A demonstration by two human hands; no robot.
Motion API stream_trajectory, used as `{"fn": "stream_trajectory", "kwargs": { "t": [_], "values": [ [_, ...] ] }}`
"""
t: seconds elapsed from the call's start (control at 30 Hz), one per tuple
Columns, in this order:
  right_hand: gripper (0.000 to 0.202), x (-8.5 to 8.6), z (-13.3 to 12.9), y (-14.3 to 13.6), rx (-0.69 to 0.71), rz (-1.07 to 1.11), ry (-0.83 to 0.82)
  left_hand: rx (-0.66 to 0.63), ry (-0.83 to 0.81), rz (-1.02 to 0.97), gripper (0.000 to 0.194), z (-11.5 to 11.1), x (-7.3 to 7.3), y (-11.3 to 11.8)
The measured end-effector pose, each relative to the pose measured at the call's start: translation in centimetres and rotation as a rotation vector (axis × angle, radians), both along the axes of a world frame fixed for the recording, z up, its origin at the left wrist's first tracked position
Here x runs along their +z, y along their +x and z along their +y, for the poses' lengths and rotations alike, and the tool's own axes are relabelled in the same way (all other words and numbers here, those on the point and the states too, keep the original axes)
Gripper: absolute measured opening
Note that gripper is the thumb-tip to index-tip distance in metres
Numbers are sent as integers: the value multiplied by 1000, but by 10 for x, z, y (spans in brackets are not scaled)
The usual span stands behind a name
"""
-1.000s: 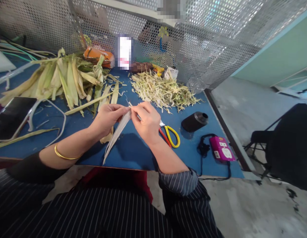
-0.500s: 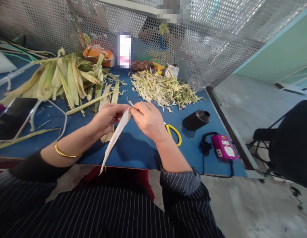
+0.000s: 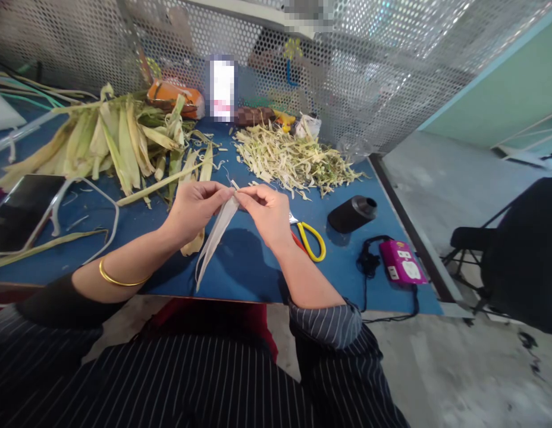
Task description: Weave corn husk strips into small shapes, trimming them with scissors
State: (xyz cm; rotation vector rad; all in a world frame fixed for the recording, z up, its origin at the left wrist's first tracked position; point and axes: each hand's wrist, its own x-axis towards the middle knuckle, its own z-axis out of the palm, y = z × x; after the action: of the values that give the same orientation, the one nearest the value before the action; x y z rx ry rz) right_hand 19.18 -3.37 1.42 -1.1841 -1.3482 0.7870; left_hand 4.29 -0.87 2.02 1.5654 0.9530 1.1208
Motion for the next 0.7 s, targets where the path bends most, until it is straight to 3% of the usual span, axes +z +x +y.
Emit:
{"fn": "stream_trajectory", "kwargs": {
  "t": [0.1,0.23,0.37,0.57,0.7],
  "values": [
    [13,-2,0,-2,1,86,-30,14,39,34,24,0,0,0],
    [13,-1,-2,-1,-76,-64,49,30,34,41,25,1,-2,1],
    [13,1,-5,0,-124,-239,128,6,-14,-3,26,2,-4,3],
    [13,2,-6,-1,-197,-327,204,-105,-164,-98,22,1,-2,1],
    [12,1,-5,-1,-187,-393,320,-103,-243,-126,18,2,-1,0]
  ]
}}
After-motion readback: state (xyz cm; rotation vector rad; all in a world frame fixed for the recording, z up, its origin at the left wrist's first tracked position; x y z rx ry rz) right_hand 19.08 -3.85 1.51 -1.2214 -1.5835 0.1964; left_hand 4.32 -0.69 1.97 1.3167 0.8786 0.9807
